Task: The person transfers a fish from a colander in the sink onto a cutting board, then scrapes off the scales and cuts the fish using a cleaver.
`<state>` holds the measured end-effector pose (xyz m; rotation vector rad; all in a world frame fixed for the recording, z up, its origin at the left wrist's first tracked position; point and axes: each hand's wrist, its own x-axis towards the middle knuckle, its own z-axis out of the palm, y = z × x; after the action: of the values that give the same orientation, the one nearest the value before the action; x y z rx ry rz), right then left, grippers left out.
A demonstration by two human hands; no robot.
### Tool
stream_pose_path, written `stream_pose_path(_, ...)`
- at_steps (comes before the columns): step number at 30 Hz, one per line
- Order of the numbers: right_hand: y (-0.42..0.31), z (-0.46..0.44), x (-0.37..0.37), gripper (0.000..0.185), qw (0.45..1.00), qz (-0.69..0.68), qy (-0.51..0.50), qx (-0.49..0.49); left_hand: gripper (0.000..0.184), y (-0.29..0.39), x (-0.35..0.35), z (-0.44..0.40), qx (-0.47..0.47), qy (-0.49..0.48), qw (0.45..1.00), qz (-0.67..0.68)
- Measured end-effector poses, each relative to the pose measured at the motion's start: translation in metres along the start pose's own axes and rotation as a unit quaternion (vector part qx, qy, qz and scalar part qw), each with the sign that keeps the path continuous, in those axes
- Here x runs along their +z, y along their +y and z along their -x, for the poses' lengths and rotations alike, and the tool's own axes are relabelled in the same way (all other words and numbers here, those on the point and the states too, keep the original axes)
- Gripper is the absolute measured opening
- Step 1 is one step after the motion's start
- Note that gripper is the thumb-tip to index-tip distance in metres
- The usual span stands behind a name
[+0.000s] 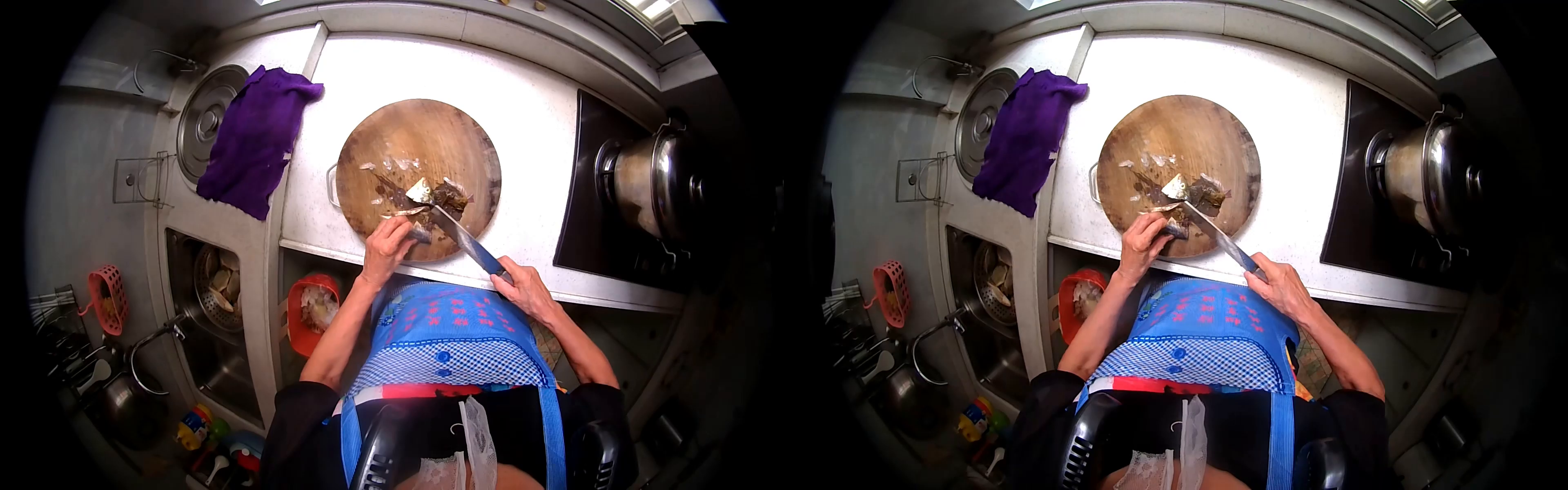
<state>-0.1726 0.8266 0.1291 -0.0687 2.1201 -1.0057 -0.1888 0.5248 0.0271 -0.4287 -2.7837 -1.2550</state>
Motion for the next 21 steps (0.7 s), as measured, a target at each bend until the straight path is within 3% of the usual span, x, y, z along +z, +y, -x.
stream_pose_path(5,0.008,-0.019,0.008,0.024,0.999,-0.012,-0.045,-0.022,0.033,0.009,-0.003,-0.007,-0.017,-0.009,1.000,-0.003)
stream_pose_path(8,0.023,-0.026,0.014,0.022,0.980,0.151,0.047,-0.118,0.032,0.008,-0.003,-0.009,-0.029,-0.027,0.999,0.016)
stream_pose_path(12,0.026,-0.020,0.024,0.021,0.962,0.236,0.091,-0.098,0.030,0.010,0.003,-0.006,-0.021,-0.006,1.000,0.018)
stream_pose_path(15,0.028,-0.015,0.036,0.022,0.966,0.181,0.150,-0.112,0.028,0.014,0.005,-0.001,-0.059,0.011,0.998,0.020)
stream_pose_path(17,0.026,-0.014,0.035,0.022,0.990,0.025,0.132,-0.040,0.027,0.016,0.005,-0.001,-0.045,0.023,0.999,0.013)
stream_pose_path(21,0.012,-0.007,0.020,0.022,0.994,-0.045,0.090,0.033,0.028,0.011,0.007,-0.002,-0.043,0.030,0.998,0.031)
